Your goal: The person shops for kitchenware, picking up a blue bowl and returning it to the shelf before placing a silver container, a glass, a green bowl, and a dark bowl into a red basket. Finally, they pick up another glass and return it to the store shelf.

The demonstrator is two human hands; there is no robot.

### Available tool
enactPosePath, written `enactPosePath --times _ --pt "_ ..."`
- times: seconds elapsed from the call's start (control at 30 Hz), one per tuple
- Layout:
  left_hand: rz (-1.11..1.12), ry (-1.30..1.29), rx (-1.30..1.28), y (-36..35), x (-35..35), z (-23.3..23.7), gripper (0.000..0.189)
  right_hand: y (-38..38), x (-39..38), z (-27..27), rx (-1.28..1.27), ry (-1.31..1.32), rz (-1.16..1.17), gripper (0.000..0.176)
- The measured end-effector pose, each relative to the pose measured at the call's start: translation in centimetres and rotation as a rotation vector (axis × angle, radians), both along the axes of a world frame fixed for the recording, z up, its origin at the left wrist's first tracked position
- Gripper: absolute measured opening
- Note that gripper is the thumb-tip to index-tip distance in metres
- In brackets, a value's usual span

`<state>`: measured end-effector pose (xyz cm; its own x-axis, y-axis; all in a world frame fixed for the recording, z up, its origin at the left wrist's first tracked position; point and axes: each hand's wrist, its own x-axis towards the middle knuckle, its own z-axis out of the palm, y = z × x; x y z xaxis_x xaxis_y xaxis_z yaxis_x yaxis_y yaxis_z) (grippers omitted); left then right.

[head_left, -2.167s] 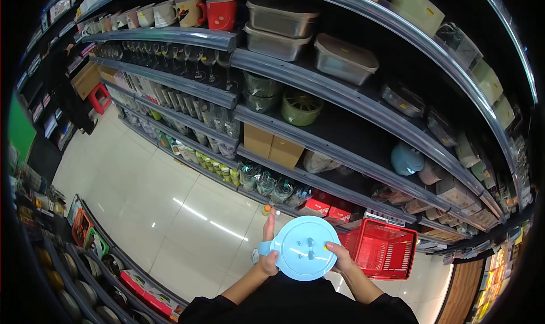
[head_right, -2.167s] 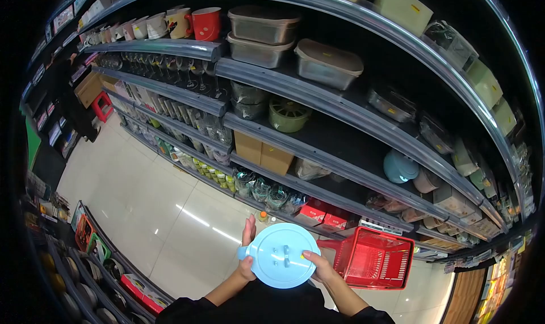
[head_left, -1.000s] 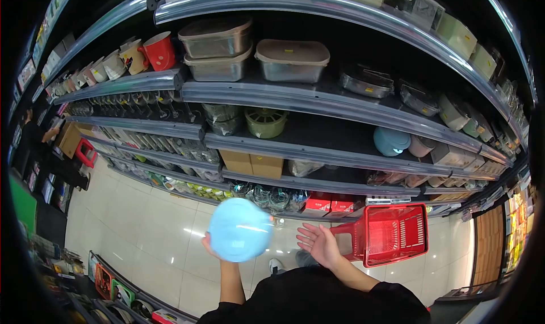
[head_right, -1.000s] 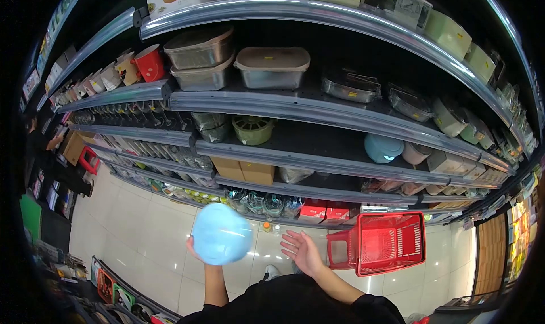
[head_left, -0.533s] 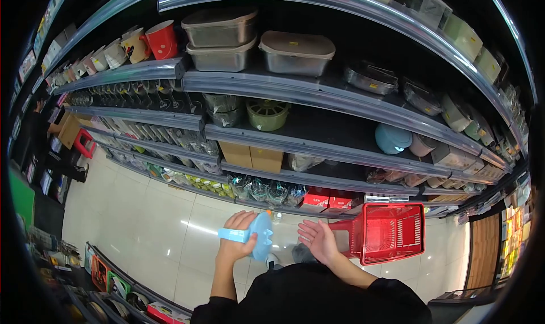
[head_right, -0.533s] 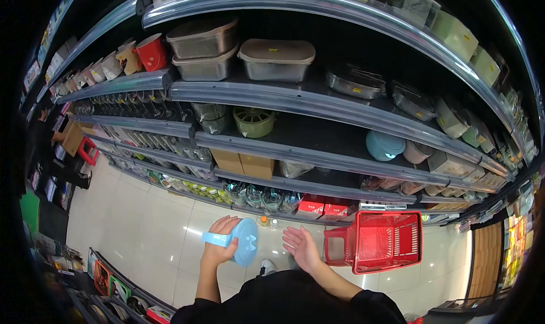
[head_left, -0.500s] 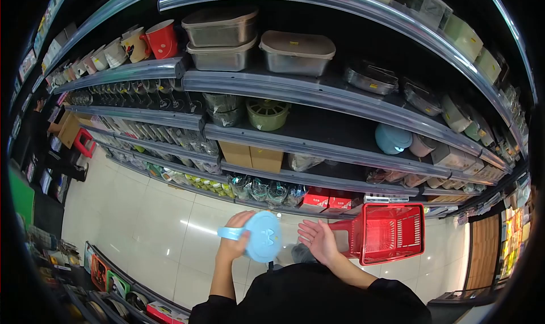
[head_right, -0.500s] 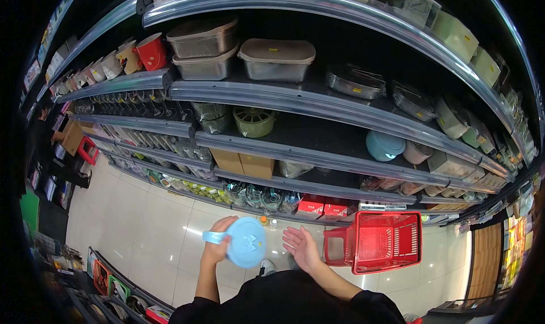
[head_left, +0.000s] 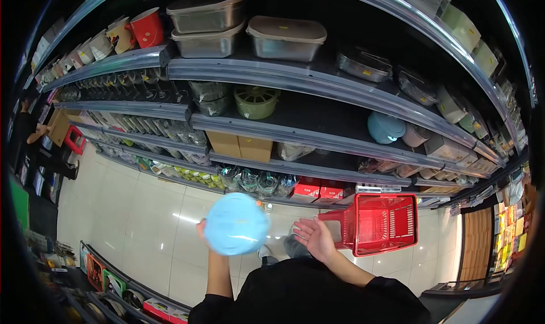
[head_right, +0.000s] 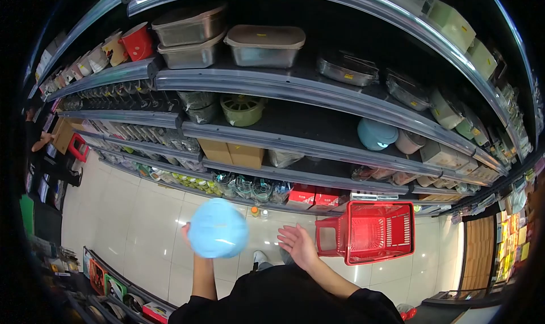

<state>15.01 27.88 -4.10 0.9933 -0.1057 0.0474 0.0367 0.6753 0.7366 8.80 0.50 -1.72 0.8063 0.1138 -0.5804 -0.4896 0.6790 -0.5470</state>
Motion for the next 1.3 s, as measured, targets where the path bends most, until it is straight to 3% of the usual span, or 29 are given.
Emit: enactPosePath --times 0.07,0.27,0.47,0.5,0.73,0.93,0.97,1.0,1.1,1.2,1.3 --pt "0.186 0.214 -0.713 -1.7 -1.1 -0.2 0.052 -0.1 -0.6 -0.2 0.008 0.018 -0.003 0.055" --pt "0.126 0.374 -0.429 0.2 -2.0 -1.2 0.05 -0.1 -0.7 -0.4 -0.013 -0.002 -0.005 0.054" --pt "0.018 0.315 -0.191 0.2 -3.2 -2.0 0.06 -0.9 -1.1 -1.4 -0.059 0.011 -0.013 0.052" --pt "-0.081 0.412 -0.565 -0.9 -3.6 -1.8 0.06 -0.8 -1.3 -1.5 -0.053 0.018 -0.018 0.052" --pt "-0.102 0.526 -0.533 -4.1 -3.0 -2.6 0.052 -1.1 -1.4 -2.6 -0.086 -0.013 -0.128 0.052" --pt "-0.276 0.431 -0.253 -0.9 -0.1 -0.9 0.052 -2.7 -1.7 -3.7 -0.138 0.015 -0.185 0.055" --pt "-0.341 0.337 -0.554 -2.2 0.0 1.0 0.055 -2.9 -1.8 -3.8 -0.132 0.034 -0.192 0.056" --pt "-0.337 0.339 -0.555 -3.1 -0.5 0.8 0.055 -3.0 -2.1 -3.8 -0.132 0.037 -0.189 0.056" --pt "-0.277 0.321 -1.122 -4.3 -0.9 0.3 0.057 -2.6 -2.0 -3.9 -0.097 0.054 -0.195 0.057" --pt "-0.243 0.362 -0.502 -1.7 0.9 1.3 0.056 -2.7 -1.7 -4.3 -0.152 0.043 -0.196 0.055" --pt "-0.184 0.377 -0.341 -1.1 1.7 1.8 0.055 -3.1 -2.0 -4.7 -0.167 0.001 -0.2 0.053"
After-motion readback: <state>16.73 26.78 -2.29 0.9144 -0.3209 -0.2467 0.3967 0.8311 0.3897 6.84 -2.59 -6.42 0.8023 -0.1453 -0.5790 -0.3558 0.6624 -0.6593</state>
